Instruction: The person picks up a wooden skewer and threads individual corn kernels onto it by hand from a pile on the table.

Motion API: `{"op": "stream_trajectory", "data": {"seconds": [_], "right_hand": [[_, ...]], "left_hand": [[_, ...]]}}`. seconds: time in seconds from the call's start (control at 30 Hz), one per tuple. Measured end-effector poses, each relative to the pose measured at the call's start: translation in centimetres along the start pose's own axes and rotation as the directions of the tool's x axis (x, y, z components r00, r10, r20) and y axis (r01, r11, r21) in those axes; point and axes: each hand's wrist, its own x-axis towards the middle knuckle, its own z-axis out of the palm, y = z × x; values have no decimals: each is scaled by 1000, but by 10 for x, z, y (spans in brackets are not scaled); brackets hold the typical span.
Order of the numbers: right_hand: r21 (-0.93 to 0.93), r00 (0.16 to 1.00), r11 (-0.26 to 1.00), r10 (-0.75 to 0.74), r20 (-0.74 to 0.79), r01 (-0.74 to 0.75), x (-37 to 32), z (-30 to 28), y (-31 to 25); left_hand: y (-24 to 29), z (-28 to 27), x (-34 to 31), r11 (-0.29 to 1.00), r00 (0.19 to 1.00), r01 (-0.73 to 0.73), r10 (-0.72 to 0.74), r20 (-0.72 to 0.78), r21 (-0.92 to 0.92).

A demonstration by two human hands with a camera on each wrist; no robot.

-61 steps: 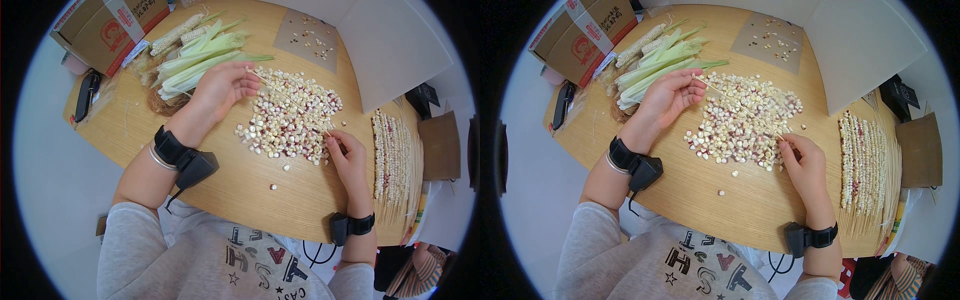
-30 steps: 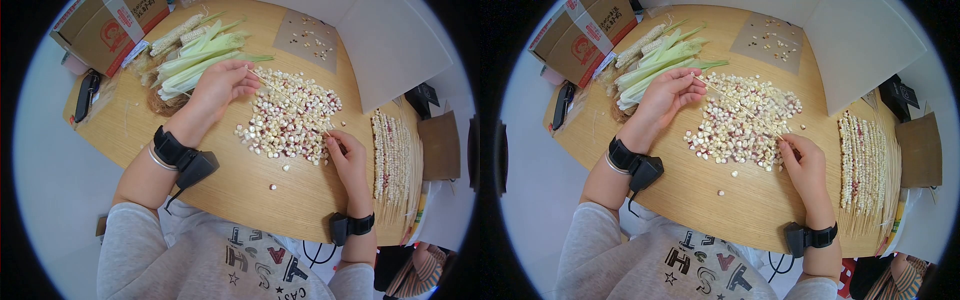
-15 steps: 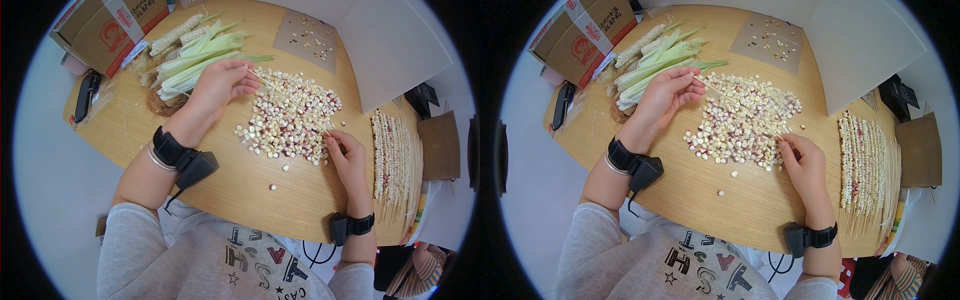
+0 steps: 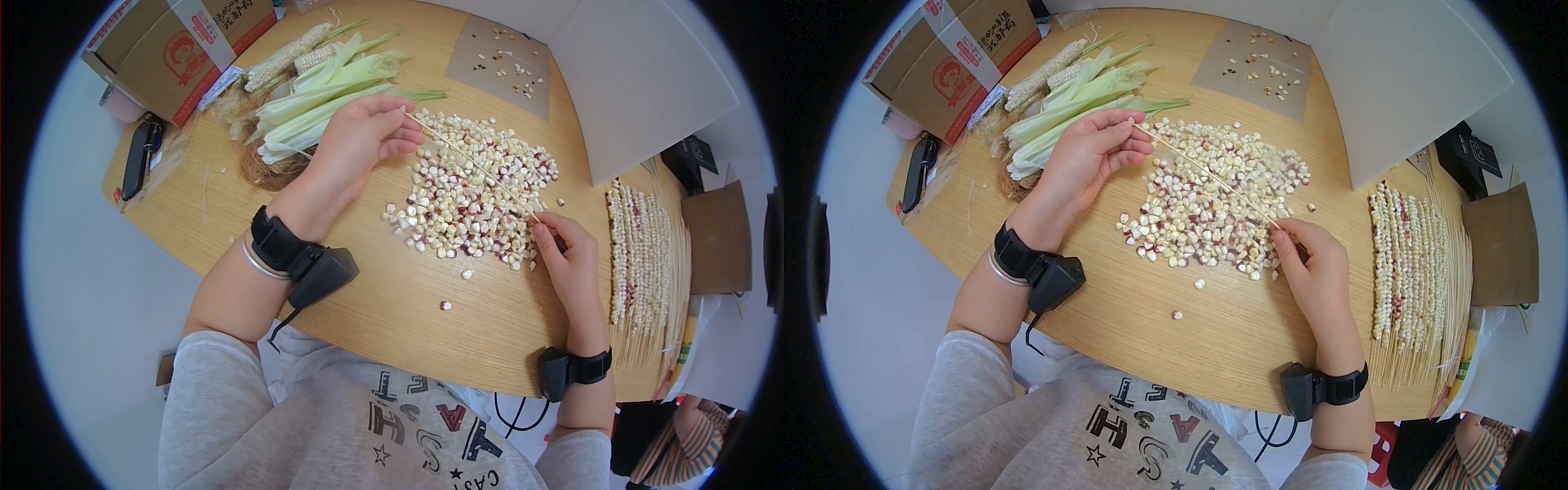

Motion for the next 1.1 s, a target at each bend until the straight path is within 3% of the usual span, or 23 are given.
{"op": "stream_trajectory", "data": {"seconds": [0.57,0.73,0.97,1.03,1.1], "right_hand": [[-15,1000,1000,-24,-7,24,0,-1,2],[2,1000,1000,29,10,-29,0,-1,-1],[11,999,999,39,3,-39,0,-3,-9],[39,991,990,134,28,-135,1,-6,-14],[61,993,991,121,-2,-120,1,-4,-7]], "left_hand": [[0,-5,1,998,998,32,-35,58,62],[-1,-5,4,955,990,133,-117,74,-266],[-1,-5,4,970,996,82,-69,63,-230],[-1,-8,6,973,999,51,-53,-1,-226],[1,-9,7,969,998,14,-29,-57,-248]]}}
